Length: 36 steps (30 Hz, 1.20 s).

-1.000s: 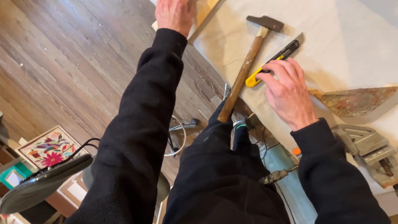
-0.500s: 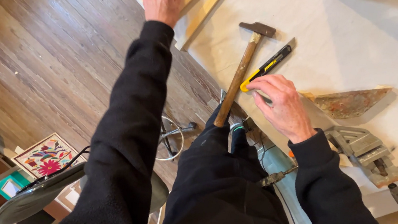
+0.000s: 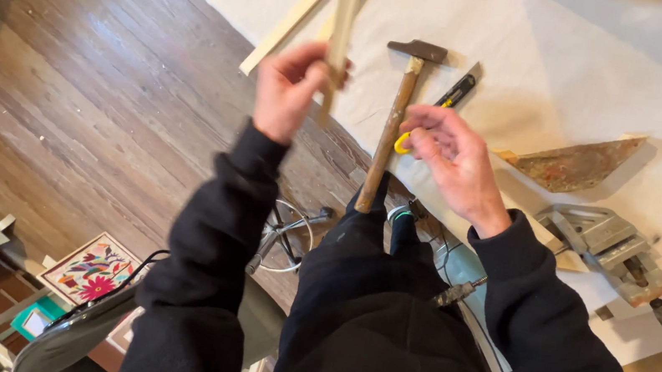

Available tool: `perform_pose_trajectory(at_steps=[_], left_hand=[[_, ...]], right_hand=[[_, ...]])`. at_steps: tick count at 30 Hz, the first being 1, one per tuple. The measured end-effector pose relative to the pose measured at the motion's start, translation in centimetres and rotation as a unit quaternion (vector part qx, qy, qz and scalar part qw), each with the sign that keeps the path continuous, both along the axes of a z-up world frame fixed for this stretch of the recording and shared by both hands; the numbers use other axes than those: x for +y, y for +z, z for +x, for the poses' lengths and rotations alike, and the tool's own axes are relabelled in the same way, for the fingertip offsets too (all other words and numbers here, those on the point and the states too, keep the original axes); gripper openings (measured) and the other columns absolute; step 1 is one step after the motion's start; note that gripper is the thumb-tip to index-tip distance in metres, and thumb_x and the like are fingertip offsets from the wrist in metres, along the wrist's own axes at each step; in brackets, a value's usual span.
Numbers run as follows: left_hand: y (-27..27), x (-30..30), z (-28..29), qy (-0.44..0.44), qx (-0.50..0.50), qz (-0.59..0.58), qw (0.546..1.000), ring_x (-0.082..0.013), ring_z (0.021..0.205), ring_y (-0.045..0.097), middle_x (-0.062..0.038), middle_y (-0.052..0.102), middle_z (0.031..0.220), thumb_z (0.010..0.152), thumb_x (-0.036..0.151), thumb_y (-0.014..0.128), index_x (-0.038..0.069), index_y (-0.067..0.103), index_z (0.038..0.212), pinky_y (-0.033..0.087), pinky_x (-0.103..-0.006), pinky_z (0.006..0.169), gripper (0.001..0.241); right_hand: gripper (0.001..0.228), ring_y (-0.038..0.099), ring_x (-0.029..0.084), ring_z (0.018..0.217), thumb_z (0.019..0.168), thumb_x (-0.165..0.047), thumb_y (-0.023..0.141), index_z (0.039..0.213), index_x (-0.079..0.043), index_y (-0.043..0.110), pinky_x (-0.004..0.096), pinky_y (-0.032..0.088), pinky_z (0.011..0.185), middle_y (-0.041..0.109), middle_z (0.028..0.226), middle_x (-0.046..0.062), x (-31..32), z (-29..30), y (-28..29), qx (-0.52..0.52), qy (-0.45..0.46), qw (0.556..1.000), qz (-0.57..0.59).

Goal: The person clamps a mitered wood frame corner in a corner vise, applies wood glue from a bottle to a joint, fits the frame pieces together, and hammers brads into the corner, then uses a utility knife on the wood. The clip starts and ends mid-assembly with the frame still clamped.

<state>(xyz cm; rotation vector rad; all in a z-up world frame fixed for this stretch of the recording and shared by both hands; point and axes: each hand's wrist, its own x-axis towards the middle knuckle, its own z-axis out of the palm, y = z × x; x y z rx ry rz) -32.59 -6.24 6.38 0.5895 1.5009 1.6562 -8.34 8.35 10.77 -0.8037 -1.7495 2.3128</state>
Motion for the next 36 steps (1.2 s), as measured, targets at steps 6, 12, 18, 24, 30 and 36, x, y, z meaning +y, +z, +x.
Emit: perform_pose_trajectory(at_steps=[6,12,18,24,30,36], left_hand=[[1.1,1.8,7.7,0.072,-0.254,0.039,0.964,-0.0248,0.1,0.075,-0.016,0.074,0.112,0.097,0.003,0.064,-0.001,0.067,0.125,0.064,-0.0444,0.092,0.028],[-0.6,2.6,5.5,0.016,0.008,0.002,1.0,-0.0218,0.118,0.07,-0.011,0.074,0.127,0.106,0.014,0.065,0.004,0.066,0.136,0.06,-0.0423,0.105,0.031],[-8.3,5.9,-6.2,0.11,0.525,-0.16,0.829,-0.0285,0.114,0.066,-0.01,0.067,0.123,0.093,0.015,0.076,0.008,0.065,0.13,0.056,-0.0401,0.095,0.039],[-15.2,6.9,-9.9,0.014,0.61,-0.289,0.737,-0.0268,0.104,0.064,-0.002,0.064,0.112,0.091,0.011,0.075,0.018,0.068,0.129,0.055,-0.0415,0.087,0.04],[-4.6,2.0,-6.3,0.076,0.567,-0.194,0.797,-0.0315,0.1,0.061,-0.014,0.055,0.116,0.083,-0.005,0.066,0.009,0.063,0.137,0.054,-0.0394,0.084,0.056],[5.1,0.9,10.7,0.016,0.449,-0.096,0.888,-0.0185,0.098,0.063,-0.013,0.056,0.126,0.088,-0.009,0.06,0.01,0.053,0.151,0.058,-0.0303,0.088,0.066]], right_hand=[[0.046,0.069,0.02,0.106,0.089,-0.008,0.075,0.13,0.003,0.058,0.036,0.058,0.093,0.07,0.118,0.013,-1.2,-0.3,1.0,-0.048,0.049,0.997,0.024],[0.028,0.078,0.02,0.092,0.094,-0.008,0.073,0.119,0.003,0.067,0.034,0.062,0.085,0.077,0.106,0.014,-1.1,2.1,-0.1,-0.05,-0.039,0.998,0.03],[0.029,0.076,0.017,0.086,0.096,-0.011,0.074,0.12,0.003,0.065,0.032,0.066,0.076,0.076,0.103,0.016,0.9,7.4,2.6,-0.077,-0.103,0.981,0.143],[0.016,0.071,0.013,0.073,0.108,-0.008,0.071,0.121,0.001,0.071,0.025,0.062,0.065,0.074,0.091,0.013,2.5,13.7,2.9,-0.016,-0.196,0.959,0.205],[0.016,0.073,0.013,0.076,0.105,-0.007,0.07,0.119,0.0,0.07,0.029,0.064,0.069,0.074,0.099,0.01,2.3,12.3,3.6,0.058,-0.231,0.961,0.142],[0.018,0.071,0.013,0.078,0.103,-0.007,0.071,0.119,0.001,0.066,0.029,0.062,0.067,0.072,0.096,0.008,0.8,9.3,4.7,0.051,-0.219,0.968,0.109]])
